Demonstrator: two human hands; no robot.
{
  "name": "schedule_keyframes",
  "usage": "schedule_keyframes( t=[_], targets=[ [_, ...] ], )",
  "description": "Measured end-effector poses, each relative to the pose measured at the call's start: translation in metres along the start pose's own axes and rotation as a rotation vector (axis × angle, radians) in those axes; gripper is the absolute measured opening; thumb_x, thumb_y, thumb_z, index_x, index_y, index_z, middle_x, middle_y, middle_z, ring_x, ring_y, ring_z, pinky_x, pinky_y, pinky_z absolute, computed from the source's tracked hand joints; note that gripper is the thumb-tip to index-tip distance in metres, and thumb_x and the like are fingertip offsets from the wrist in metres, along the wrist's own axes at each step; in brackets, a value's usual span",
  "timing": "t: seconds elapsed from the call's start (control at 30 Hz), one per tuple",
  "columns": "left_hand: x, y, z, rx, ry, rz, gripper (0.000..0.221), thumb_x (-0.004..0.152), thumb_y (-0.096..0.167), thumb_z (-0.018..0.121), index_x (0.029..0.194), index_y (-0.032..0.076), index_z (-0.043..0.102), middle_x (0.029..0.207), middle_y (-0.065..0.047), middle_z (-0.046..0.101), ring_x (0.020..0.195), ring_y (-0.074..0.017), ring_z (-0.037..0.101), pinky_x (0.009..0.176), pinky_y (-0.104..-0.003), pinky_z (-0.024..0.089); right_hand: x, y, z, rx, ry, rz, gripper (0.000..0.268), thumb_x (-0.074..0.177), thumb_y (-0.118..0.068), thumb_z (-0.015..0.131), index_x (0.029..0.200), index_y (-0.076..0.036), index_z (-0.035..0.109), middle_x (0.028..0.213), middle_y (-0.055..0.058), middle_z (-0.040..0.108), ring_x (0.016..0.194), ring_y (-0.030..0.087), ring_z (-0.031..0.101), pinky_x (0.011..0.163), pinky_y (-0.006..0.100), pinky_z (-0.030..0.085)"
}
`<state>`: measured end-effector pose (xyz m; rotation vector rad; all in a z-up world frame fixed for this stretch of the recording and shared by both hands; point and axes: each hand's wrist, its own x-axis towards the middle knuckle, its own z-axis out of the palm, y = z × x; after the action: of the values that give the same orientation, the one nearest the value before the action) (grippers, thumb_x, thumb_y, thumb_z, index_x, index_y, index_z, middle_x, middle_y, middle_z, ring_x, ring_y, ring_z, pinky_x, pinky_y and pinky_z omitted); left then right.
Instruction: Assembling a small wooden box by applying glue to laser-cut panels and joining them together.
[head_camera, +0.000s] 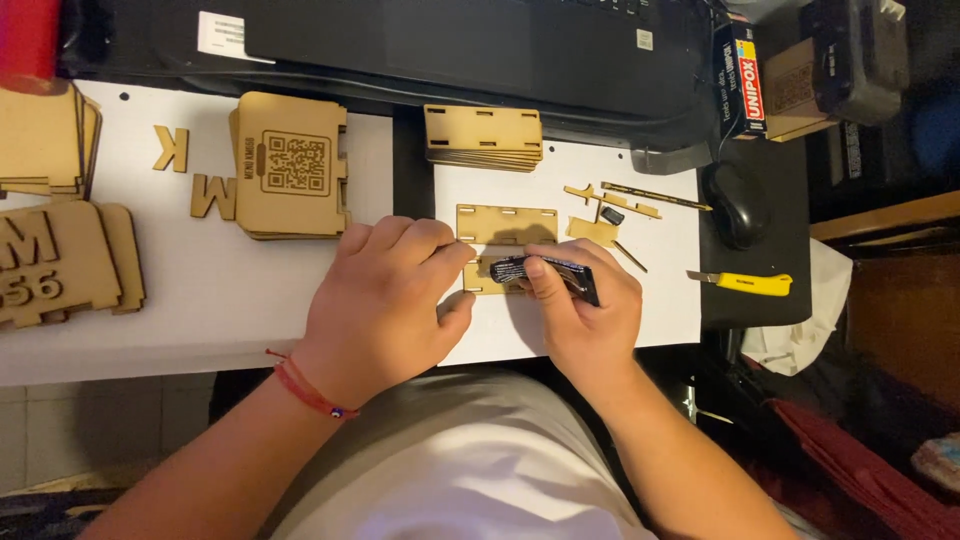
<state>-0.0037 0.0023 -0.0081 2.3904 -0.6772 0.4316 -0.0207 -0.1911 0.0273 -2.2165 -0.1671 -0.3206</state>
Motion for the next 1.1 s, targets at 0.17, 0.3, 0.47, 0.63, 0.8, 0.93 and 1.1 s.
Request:
schedule_keyframes(
  t=[0.17, 0.3, 0.47, 0.63, 0.8, 0.93, 1.1],
  targets=[
    [0.0, -0.001, 0.0, 0.028, 0.022, 0.023, 0.022, 0.073, 0.024, 0.074, 0.092, 0.014, 0.068, 0.099, 0.0, 0.064, 0.087, -0.0238, 0.057, 0.075, -0.041, 0.042, 0.003, -0.005, 0.006, -0.03, -0.018, -0.01, 0.016, 0.096, -0.017, 0.066, 0.098, -0.004, 0.074, 0.083, 0.006, 0.069, 0.074, 0.016, 0.062, 0.07, 0.026, 0.048],
    [0.0, -0.001, 0.0, 0.026, -0.012, 0.006, 0.023, 0.073, 0.026, 0.074, 0.091, 0.015, 0.067, 0.097, 0.001, 0.063, 0.086, -0.0245, 0.056, 0.073, -0.042, 0.041, 0.008, 0.0, -0.001, -0.035, 0.018, -0.018, 0.013, 0.095, -0.014, 0.067, 0.095, -0.002, 0.074, 0.082, 0.008, 0.067, 0.075, 0.017, 0.061, 0.07, 0.028, 0.048],
    [-0.001, -0.001, 0.002, 0.043, 0.012, 0.011, 0.027, 0.073, 0.026, 0.074, 0.098, 0.016, 0.072, 0.1, 0.002, 0.065, 0.088, -0.0232, 0.058, 0.075, -0.04, 0.042, 0.014, 0.008, -0.009, -0.053, 0.016, 0.282, 0.014, 0.093, -0.022, 0.068, 0.087, -0.011, 0.073, 0.076, 0.0, 0.073, 0.074, 0.009, 0.066, 0.07, 0.024, 0.051],
    [-0.001, -0.001, 0.003, 0.025, 0.003, 0.011, 0.025, 0.073, 0.023, 0.073, 0.097, 0.015, 0.072, 0.101, 0.001, 0.065, 0.088, -0.0239, 0.057, 0.074, -0.041, 0.042, 0.02, 0.014, -0.011, -0.007, 0.038, 0.409, 0.017, 0.091, -0.024, 0.069, 0.083, -0.009, 0.072, 0.069, 0.001, 0.07, 0.066, 0.009, 0.064, 0.06, 0.025, 0.054],
    [-0.001, 0.0, 0.001, 0.036, -0.002, 0.015, 0.026, 0.075, 0.025, 0.072, 0.1, 0.016, 0.071, 0.104, 0.001, 0.065, 0.089, -0.0236, 0.056, 0.075, -0.041, 0.042, 0.021, 0.014, -0.007, 0.038, 0.018, 0.359, 0.017, 0.093, -0.023, 0.067, 0.087, -0.01, 0.074, 0.07, -0.001, 0.068, 0.067, 0.008, 0.06, 0.061, 0.023, 0.049],
    [-0.001, 0.0, 0.001, 0.033, 0.025, 0.016, 0.025, 0.074, 0.023, 0.073, 0.098, 0.016, 0.072, 0.102, 0.001, 0.065, 0.088, -0.0235, 0.057, 0.074, -0.041, 0.041, 0.02, 0.016, -0.009, -0.042, 0.023, 0.297, 0.016, 0.094, -0.024, 0.068, 0.086, -0.011, 0.073, 0.073, -0.005, 0.066, 0.071, 0.008, 0.057, 0.065, 0.024, 0.047],
    [-0.001, 0.0, 0.002, 0.048, 0.032, 0.021, 0.025, 0.073, 0.023, 0.072, 0.097, 0.017, 0.072, 0.102, 0.002, 0.066, 0.087, -0.0229, 0.056, 0.073, -0.039, 0.04, 0.015, 0.021, -0.014, -0.036, 0.012, 0.224, 0.014, 0.095, -0.023, 0.067, 0.091, -0.01, 0.073, 0.08, -0.002, 0.064, 0.076, 0.011, 0.058, 0.072, 0.025, 0.046]
  ],
)
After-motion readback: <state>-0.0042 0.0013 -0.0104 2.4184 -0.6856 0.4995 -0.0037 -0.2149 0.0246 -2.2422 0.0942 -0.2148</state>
